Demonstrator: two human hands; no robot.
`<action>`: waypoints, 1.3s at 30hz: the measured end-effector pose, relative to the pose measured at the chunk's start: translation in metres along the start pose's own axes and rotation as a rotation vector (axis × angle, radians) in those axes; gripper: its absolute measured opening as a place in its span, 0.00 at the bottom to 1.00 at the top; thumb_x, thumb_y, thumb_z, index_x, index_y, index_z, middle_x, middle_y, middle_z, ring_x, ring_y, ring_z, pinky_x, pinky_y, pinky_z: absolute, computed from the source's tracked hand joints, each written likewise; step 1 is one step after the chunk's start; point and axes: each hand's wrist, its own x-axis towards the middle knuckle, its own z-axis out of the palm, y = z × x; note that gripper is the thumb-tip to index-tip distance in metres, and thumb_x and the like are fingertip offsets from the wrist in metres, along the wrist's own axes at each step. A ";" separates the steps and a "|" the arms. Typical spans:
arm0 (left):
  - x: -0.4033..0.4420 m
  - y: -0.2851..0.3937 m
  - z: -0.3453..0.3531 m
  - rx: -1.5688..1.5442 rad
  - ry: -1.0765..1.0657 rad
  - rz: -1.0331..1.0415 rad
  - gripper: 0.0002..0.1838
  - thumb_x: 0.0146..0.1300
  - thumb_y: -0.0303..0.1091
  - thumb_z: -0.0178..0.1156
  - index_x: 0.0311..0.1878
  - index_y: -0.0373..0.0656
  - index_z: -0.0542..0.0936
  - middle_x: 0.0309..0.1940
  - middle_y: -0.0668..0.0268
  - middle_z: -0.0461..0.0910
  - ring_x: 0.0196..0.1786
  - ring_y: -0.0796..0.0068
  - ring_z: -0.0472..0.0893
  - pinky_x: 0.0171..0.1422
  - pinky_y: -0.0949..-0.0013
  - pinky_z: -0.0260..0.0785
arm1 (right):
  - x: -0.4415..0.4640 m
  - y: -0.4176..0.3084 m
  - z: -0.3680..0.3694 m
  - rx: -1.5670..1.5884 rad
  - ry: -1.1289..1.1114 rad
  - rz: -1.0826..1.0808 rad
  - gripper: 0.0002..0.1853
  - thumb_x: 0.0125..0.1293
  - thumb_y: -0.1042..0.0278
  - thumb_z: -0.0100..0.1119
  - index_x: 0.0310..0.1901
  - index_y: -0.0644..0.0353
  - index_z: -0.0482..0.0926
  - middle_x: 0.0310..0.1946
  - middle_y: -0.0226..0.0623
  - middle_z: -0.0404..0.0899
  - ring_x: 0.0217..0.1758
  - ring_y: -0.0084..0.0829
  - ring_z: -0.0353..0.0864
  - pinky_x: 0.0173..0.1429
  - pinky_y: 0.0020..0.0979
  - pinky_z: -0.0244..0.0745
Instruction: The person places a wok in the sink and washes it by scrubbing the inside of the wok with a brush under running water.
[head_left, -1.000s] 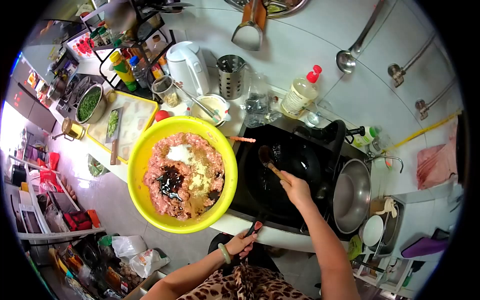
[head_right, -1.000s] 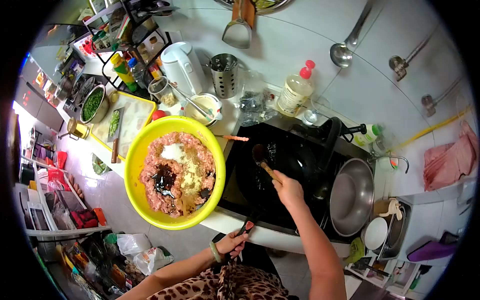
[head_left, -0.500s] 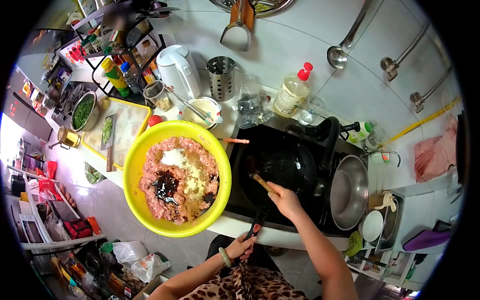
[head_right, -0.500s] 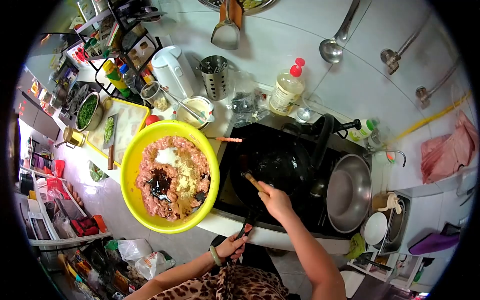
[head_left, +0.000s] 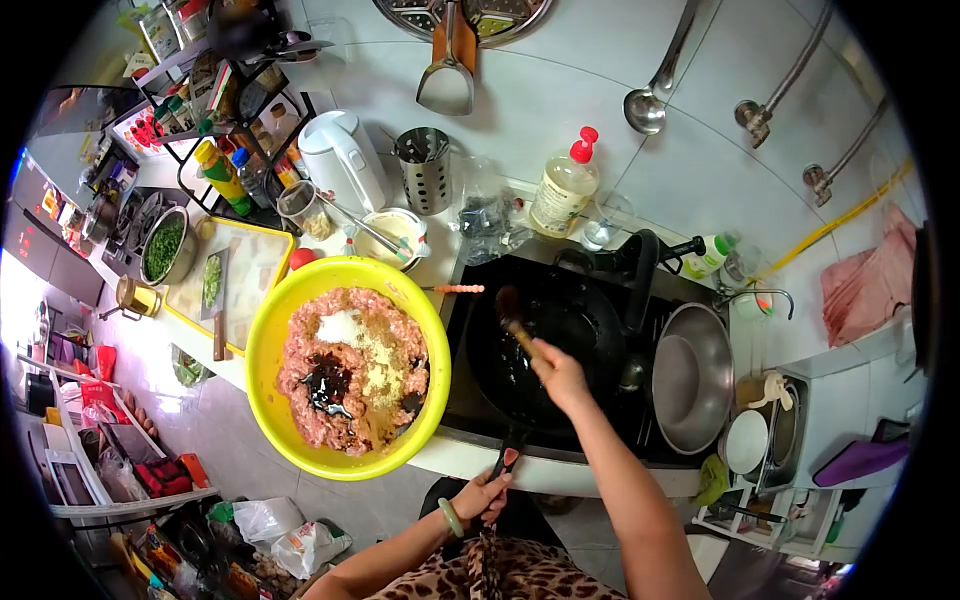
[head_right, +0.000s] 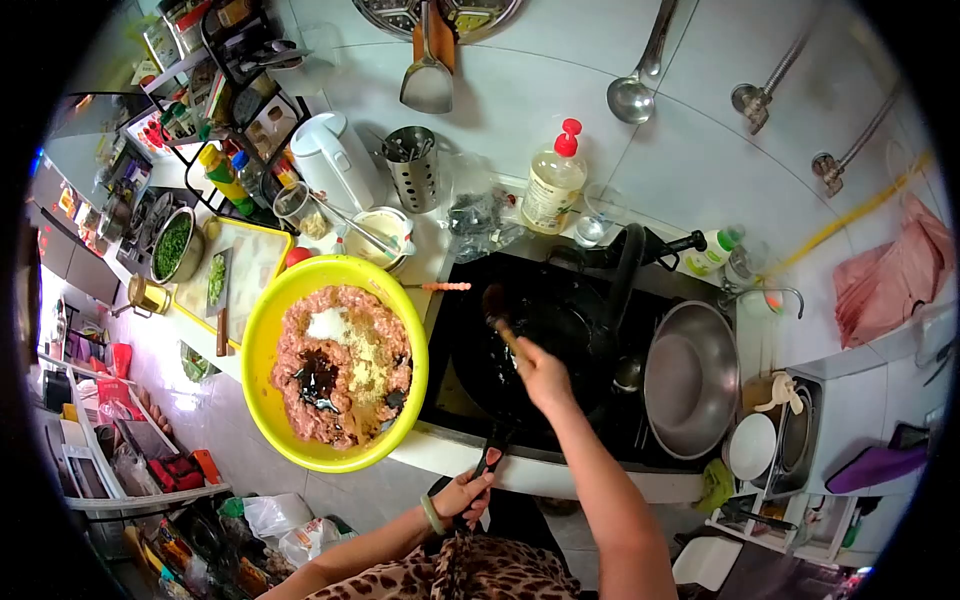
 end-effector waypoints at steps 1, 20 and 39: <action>0.000 -0.002 0.001 0.000 -0.001 0.001 0.18 0.63 0.49 0.52 0.28 0.46 0.65 0.12 0.71 0.61 0.09 0.80 0.60 0.13 0.74 0.57 | -0.010 -0.001 0.008 0.074 -0.041 0.066 0.21 0.60 0.64 0.55 0.56 0.55 0.71 0.48 0.42 0.76 0.51 0.35 0.76 0.55 0.29 0.67; 0.004 -0.011 0.003 -0.036 0.035 -0.033 0.15 0.65 0.46 0.50 0.29 0.45 0.65 0.12 0.70 0.62 0.09 0.79 0.59 0.13 0.72 0.55 | -0.006 -0.006 0.050 0.615 0.306 0.259 0.20 0.63 0.66 0.53 0.58 0.53 0.70 0.21 0.23 0.70 0.17 0.15 0.61 0.21 0.18 0.58; -0.001 -0.008 -0.007 -0.055 0.008 0.030 0.17 0.63 0.49 0.52 0.30 0.47 0.63 0.13 0.72 0.61 0.09 0.81 0.58 0.13 0.75 0.54 | 0.004 -0.025 -0.123 0.232 -0.048 0.412 0.23 0.63 0.53 0.51 0.58 0.49 0.68 0.17 0.27 0.69 0.11 0.16 0.59 0.13 0.19 0.49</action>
